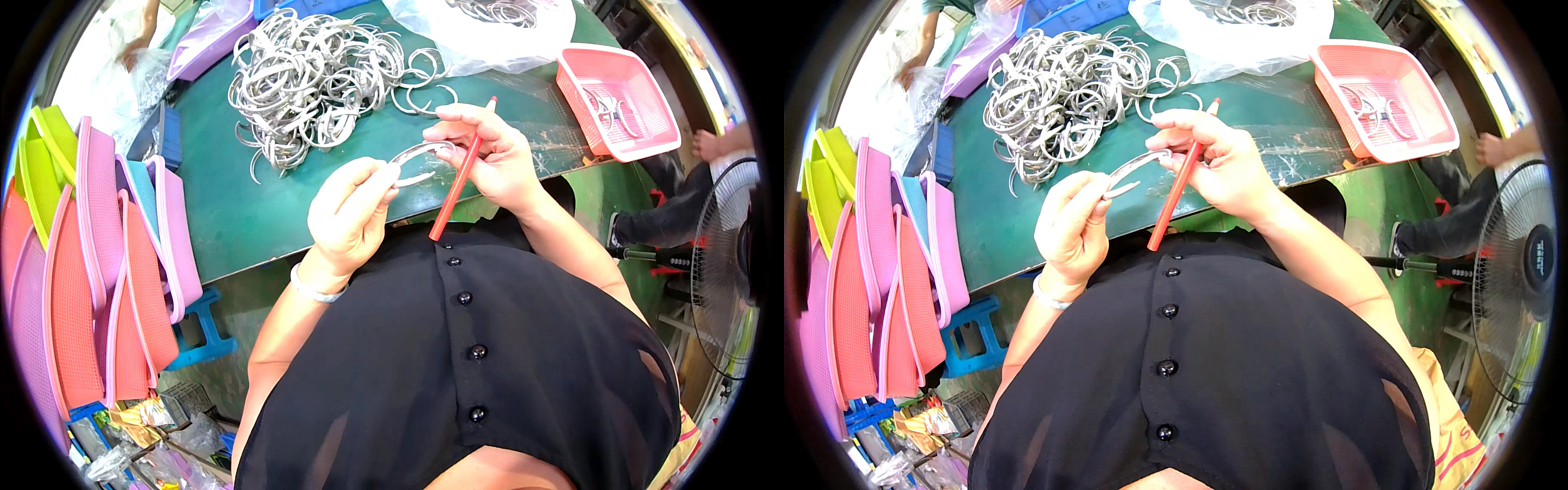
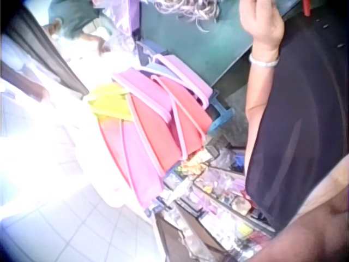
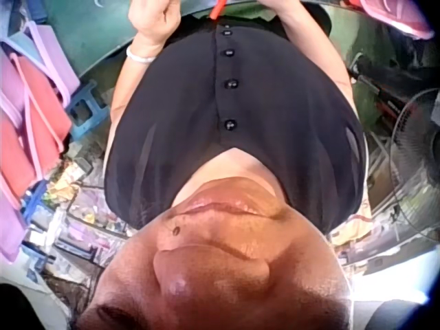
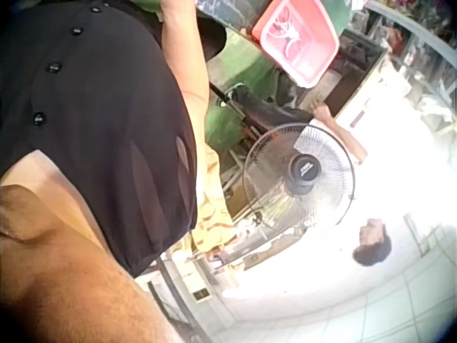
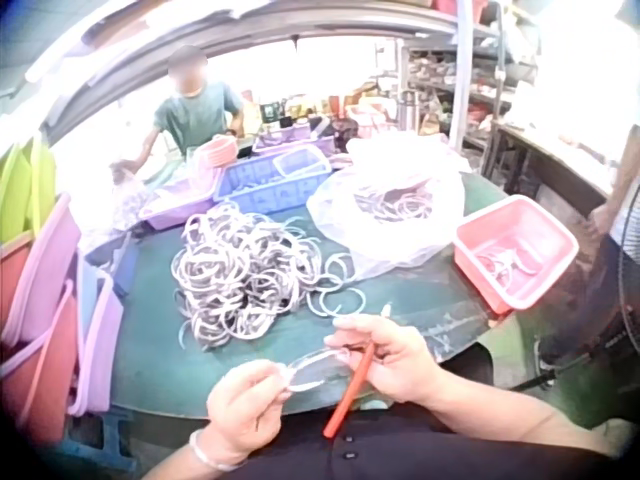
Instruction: The person uses a red pen to mark individual silver-colored metal components by hand and then places them into a plastic bag. They handle the items one at a time from a large pile on the workbench.
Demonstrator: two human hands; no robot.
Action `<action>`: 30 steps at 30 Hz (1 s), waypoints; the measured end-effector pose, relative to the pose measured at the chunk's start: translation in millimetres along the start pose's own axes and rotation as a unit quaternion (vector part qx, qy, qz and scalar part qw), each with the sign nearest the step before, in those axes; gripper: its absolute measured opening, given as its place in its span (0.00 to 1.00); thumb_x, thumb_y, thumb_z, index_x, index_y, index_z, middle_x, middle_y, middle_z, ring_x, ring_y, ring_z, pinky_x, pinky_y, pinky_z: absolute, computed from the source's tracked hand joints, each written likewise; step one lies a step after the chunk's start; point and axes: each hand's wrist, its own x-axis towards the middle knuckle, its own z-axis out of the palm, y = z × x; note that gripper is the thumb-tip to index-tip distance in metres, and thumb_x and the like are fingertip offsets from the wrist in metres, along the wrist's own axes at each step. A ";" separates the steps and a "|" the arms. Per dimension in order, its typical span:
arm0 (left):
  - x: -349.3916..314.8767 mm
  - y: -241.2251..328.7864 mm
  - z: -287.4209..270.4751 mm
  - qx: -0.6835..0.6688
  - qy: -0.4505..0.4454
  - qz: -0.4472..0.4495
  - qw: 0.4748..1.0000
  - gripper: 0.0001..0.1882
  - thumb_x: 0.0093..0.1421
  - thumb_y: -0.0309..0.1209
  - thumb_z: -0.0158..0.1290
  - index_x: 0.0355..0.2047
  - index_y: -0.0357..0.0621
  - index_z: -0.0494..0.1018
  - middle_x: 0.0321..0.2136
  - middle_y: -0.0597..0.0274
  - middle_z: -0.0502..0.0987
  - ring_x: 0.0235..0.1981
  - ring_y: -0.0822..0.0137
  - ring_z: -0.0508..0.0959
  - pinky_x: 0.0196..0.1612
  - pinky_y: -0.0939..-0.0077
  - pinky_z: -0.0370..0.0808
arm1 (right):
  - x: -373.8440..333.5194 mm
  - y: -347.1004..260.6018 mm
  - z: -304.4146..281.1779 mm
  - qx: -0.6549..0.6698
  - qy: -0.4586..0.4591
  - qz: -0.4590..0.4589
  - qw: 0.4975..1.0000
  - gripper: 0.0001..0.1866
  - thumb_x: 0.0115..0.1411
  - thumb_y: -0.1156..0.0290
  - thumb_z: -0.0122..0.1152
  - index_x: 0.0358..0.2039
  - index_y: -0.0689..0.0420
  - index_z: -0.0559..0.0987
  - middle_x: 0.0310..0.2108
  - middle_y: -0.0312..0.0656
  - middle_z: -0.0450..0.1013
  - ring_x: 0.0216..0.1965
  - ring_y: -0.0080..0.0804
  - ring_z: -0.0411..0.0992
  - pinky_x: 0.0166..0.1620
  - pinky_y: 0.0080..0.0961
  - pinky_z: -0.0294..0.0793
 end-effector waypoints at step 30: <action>4.5 -24.0 2.0 -0.480 0.048 -0.572 0.664 0.12 0.58 0.29 0.49 0.38 0.34 0.69 0.21 0.63 0.71 0.19 0.75 0.71 0.22 0.85 0.68 | 6.5 3.8 -8.5 0.214 0.011 0.274 0.938 0.16 0.53 0.75 0.58 0.43 0.62 0.69 0.26 0.40 0.72 0.24 0.22 0.72 0.23 0.13 0.71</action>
